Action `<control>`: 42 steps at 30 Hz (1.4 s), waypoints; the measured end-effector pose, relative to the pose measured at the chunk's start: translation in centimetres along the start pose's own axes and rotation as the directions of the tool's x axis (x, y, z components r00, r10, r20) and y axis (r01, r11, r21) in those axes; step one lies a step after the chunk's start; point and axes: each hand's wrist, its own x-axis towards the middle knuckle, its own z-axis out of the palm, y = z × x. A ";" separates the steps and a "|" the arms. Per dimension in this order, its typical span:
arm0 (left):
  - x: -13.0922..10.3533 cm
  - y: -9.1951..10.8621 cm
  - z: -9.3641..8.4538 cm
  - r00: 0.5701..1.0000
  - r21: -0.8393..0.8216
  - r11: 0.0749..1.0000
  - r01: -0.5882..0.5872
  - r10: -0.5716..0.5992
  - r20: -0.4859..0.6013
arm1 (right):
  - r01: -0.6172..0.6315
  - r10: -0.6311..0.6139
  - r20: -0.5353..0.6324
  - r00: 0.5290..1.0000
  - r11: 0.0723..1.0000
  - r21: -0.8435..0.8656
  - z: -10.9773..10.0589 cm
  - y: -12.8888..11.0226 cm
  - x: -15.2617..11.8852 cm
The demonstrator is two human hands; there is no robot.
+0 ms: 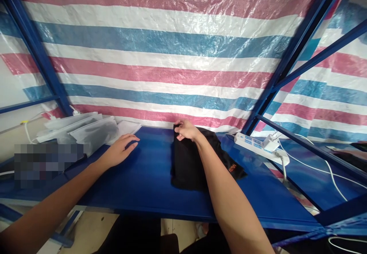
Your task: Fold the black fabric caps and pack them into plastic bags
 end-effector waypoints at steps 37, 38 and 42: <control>-2.3 18.5 7.2 0.944 -0.253 0.947 -0.197 0.253 0.211 | -0.012 -0.284 -0.386 0.878 0.792 -0.611 2.3 1.6 1.2; -2.6 19.0 6.9 0.956 -0.354 0.919 -0.171 0.241 0.165 | -0.020 -0.313 -0.390 0.866 0.758 -0.652 2.2 1.0 0.8; -3.8 19.7 4.0 0.991 -0.650 0.758 -0.048 0.119 0.065 | 0.030 -0.378 -0.369 0.849 0.732 -0.681 2.4 -1.4 0.0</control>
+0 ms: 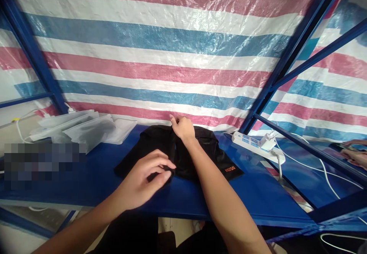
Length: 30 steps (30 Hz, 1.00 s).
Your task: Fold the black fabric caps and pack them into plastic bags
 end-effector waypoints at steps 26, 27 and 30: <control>-7.4 -5.2 -8.9 0.955 0.859 0.512 -0.024 -0.243 0.171 | 0.376 -0.449 0.459 0.767 0.893 0.247 8.7 0.4 -4.1; -8.1 -5.3 -8.2 0.951 0.866 0.500 -0.019 -0.257 0.169 | 0.378 -0.461 0.445 0.768 0.887 0.266 8.6 0.3 -4.0; -10.0 -5.1 -6.1 0.943 0.884 0.467 -0.014 -0.287 0.167 | 0.390 -0.483 0.320 0.815 0.866 0.313 7.6 -0.5 -3.6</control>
